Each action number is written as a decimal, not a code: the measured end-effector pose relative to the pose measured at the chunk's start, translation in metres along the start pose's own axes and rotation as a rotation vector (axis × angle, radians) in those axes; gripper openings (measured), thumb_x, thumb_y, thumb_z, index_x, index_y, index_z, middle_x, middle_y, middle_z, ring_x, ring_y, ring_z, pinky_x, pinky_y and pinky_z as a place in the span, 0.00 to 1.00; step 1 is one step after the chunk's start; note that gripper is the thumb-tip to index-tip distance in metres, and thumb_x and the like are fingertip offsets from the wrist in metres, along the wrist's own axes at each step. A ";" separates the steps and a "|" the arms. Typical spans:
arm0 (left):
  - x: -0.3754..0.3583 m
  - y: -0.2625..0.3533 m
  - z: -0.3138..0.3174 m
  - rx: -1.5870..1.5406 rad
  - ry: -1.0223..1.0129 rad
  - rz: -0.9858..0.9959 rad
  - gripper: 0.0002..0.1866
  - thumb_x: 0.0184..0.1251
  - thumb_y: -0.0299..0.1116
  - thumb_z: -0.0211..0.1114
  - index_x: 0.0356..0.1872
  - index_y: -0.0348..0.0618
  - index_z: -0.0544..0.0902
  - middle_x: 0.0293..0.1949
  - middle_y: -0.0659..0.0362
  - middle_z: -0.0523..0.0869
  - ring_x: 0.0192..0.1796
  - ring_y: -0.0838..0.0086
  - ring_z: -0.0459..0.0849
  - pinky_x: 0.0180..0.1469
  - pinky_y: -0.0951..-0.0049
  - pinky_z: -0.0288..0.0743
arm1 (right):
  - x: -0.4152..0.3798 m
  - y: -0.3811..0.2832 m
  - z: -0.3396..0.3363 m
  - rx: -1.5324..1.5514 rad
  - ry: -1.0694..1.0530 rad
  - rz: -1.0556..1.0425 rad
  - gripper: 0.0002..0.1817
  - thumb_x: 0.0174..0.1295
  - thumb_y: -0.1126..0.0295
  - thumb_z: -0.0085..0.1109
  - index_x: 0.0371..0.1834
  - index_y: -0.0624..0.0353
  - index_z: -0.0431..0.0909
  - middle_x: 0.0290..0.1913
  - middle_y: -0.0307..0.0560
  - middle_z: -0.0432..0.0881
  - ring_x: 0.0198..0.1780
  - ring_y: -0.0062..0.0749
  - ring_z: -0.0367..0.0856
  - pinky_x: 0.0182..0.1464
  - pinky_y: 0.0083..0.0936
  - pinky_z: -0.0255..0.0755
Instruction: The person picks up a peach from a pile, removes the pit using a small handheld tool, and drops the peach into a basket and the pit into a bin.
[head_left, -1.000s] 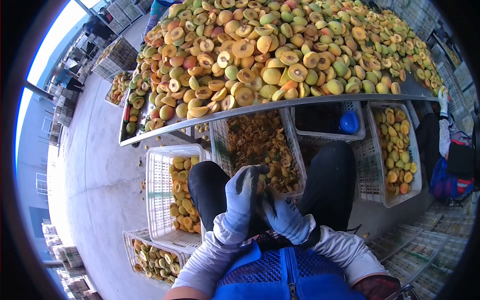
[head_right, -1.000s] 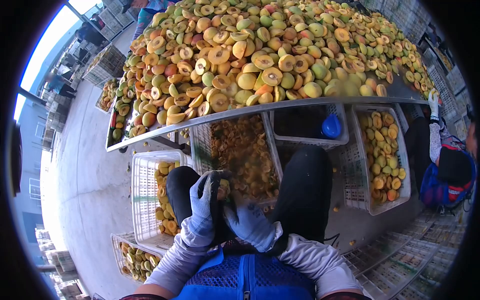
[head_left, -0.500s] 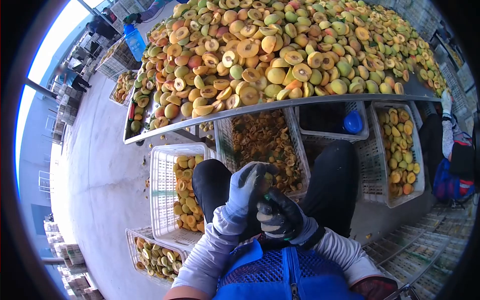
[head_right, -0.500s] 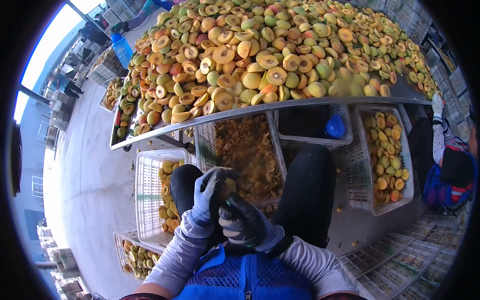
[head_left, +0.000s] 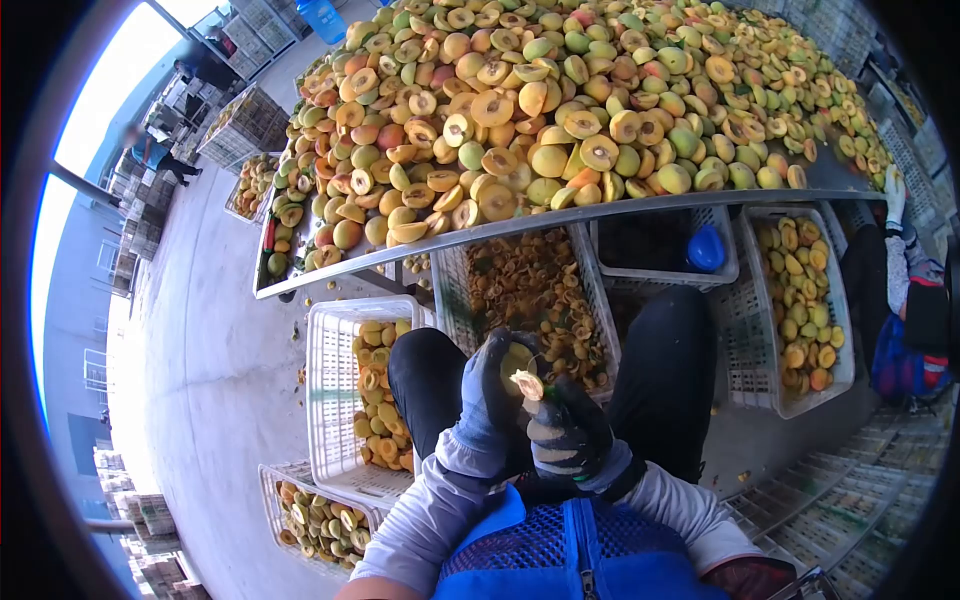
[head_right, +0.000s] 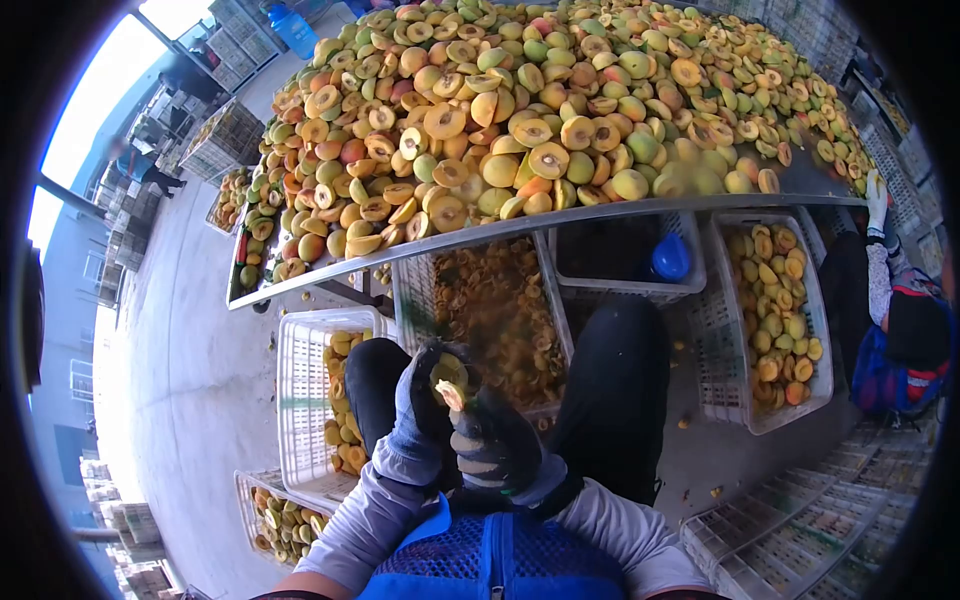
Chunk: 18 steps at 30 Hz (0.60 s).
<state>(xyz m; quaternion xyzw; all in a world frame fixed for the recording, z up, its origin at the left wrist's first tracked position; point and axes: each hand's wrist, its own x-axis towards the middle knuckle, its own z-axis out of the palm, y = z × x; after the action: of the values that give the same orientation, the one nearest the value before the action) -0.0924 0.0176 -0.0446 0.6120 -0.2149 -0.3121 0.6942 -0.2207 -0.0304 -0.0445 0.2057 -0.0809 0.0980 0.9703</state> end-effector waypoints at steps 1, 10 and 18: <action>-0.002 0.000 -0.009 0.527 -0.110 0.252 0.13 0.71 0.33 0.49 0.38 0.35 0.78 0.29 0.57 0.81 0.32 0.71 0.80 0.38 0.74 0.72 | 0.000 -0.005 0.004 -0.034 0.005 -0.050 0.23 0.69 0.47 0.39 0.37 0.57 0.71 0.18 0.35 0.64 0.14 0.18 0.61 0.13 0.15 0.55; -0.007 0.037 -0.016 0.161 -0.033 0.008 0.14 0.70 0.34 0.52 0.48 0.35 0.76 0.42 0.55 0.81 0.41 0.73 0.79 0.46 0.77 0.72 | 0.023 -0.015 0.007 -1.270 0.744 -0.778 0.08 0.59 0.78 0.57 0.42 0.62 0.73 0.34 0.37 0.78 0.33 0.14 0.75 0.34 0.13 0.68; 0.000 0.038 -0.104 0.331 0.206 0.109 0.16 0.69 0.37 0.54 0.46 0.34 0.78 0.43 0.55 0.81 0.44 0.73 0.79 0.47 0.74 0.71 | 0.009 -0.041 -0.018 -1.049 0.835 -0.598 0.05 0.65 0.73 0.51 0.39 0.60 0.76 0.23 0.35 0.75 0.18 0.19 0.73 0.18 0.18 0.67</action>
<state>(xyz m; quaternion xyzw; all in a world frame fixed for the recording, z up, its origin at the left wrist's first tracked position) -0.0156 0.0940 -0.0235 0.7337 -0.2240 -0.1704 0.6184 -0.2009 -0.0588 -0.0744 -0.3270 0.3191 -0.1524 0.8764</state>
